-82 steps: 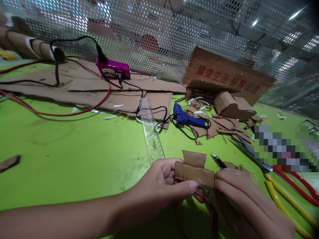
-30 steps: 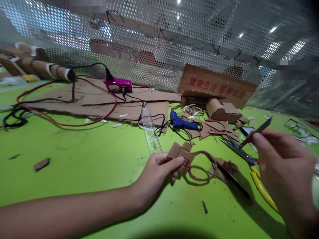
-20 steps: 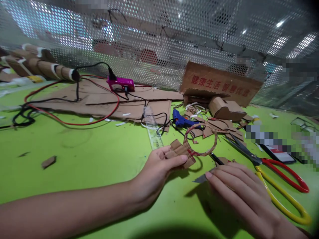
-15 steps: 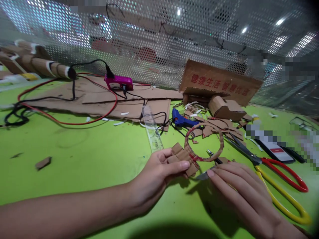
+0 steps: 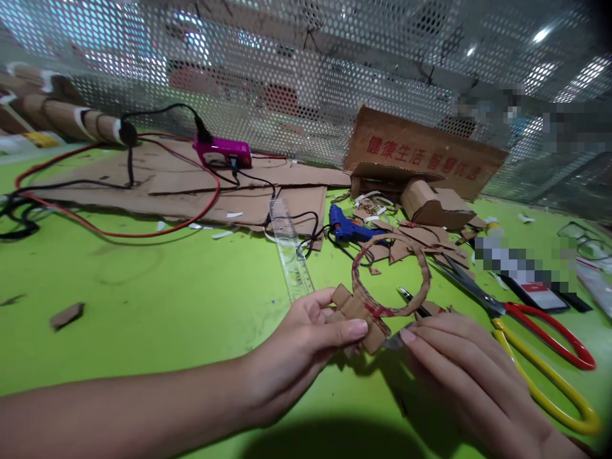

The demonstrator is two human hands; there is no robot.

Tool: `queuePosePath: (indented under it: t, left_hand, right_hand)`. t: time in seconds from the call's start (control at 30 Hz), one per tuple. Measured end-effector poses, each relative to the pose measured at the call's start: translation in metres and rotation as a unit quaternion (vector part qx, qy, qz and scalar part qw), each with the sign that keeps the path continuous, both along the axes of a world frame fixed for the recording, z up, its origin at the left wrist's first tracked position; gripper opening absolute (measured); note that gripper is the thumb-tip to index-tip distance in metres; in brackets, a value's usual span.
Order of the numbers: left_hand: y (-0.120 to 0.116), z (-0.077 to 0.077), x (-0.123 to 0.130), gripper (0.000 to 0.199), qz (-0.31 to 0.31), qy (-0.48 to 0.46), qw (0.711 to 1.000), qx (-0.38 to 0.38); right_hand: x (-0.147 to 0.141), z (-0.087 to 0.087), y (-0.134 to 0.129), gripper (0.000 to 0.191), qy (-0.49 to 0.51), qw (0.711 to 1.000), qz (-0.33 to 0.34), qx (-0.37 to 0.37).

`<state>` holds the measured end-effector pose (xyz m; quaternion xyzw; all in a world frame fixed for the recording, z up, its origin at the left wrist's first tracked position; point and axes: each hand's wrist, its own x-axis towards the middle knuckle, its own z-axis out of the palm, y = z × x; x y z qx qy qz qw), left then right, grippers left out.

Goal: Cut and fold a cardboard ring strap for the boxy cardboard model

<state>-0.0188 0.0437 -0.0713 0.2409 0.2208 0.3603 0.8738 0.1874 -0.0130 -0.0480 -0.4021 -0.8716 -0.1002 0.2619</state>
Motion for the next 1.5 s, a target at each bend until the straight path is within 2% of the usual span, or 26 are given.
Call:
queuePosePath:
  t: [0.07, 0.2, 0.43, 1.0, 1.27, 1.5]
  left_hand:
    - [0.001, 0.000, 0.000, 0.019, -0.001, 0.013, 1.000, 0.000]
    - [0.001, 0.000, 0.000, 0.019, -0.012, 0.040, 0.999, 0.020]
    - [-0.002, -0.010, 0.000, 0.020, -0.048, 0.045, 0.997, 0.048]
    - [0.000, -0.018, 0.000, 0.016, -0.078, 0.033, 0.994, 0.076]
    - [0.001, -0.019, 0.000, 0.013, -0.067, 0.038, 0.993, 0.090]
    - [0.000, -0.019, -0.001, 0.013, -0.078, 0.030, 0.993, 0.079]
  right_hand:
    - [0.003, -0.005, 0.001, 0.032, -0.006, 1.000, 0.025, 0.007]
    - [-0.002, -0.015, 0.007, 0.038, 0.033, 0.998, 0.004, 0.044]
    - [-0.016, -0.015, 0.014, 0.027, 0.064, 0.994, 0.007, 0.084]
    - [-0.014, -0.023, 0.014, 0.026, 0.086, 0.994, 0.030, 0.054]
    - [-0.015, -0.025, 0.011, 0.029, 0.076, 0.995, 0.011, 0.063]
    - [-0.014, -0.022, 0.013, 0.021, 0.061, 0.994, 0.003, 0.091]
